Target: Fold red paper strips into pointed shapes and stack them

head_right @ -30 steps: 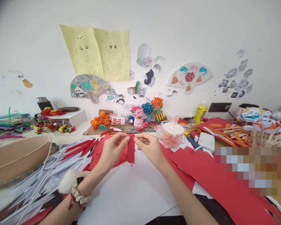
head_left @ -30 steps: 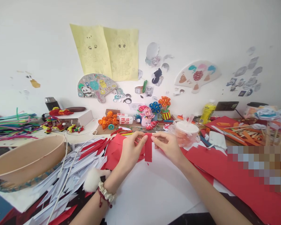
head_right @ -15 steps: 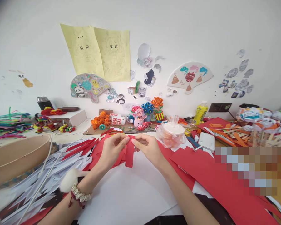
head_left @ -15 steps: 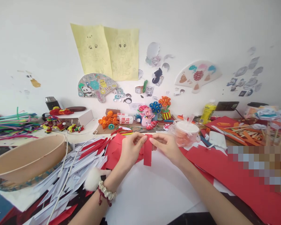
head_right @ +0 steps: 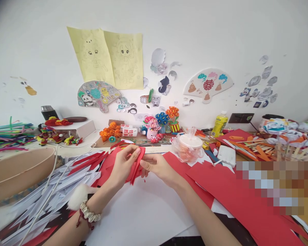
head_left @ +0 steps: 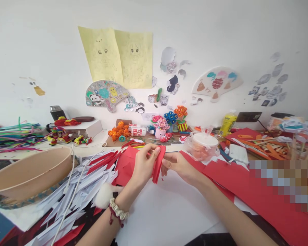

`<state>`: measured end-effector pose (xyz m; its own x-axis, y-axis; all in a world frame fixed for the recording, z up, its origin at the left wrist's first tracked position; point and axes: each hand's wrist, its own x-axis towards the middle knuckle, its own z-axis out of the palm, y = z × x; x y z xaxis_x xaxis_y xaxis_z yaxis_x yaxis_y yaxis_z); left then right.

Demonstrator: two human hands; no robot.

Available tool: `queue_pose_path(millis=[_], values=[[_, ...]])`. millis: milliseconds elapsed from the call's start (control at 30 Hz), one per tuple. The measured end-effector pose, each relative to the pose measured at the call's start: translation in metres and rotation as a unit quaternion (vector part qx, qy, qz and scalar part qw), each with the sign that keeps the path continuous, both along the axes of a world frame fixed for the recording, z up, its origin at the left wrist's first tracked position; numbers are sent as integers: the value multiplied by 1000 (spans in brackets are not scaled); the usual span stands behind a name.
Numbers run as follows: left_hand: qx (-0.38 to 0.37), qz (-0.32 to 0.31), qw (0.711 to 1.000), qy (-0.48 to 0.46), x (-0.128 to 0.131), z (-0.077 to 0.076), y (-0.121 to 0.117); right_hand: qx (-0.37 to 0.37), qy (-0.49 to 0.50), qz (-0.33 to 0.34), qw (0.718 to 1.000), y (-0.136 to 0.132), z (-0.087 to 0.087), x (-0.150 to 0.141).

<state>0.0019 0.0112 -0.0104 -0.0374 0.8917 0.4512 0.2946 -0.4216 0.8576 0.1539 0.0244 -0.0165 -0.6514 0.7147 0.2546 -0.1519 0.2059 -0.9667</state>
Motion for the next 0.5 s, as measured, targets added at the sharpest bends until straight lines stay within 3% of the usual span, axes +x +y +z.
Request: queue_pose_path(millis=[133,300,500], values=[[11,-11,1000,5,-1,3,0,6,7,-21,1000,2,-2,1],[4,-39,999,23,-6,6,0,35,-19,-104,994,8,-5,4],[-8,-49,999,5,-11,9,2,70,-60,-110,990,11,-5,6]])
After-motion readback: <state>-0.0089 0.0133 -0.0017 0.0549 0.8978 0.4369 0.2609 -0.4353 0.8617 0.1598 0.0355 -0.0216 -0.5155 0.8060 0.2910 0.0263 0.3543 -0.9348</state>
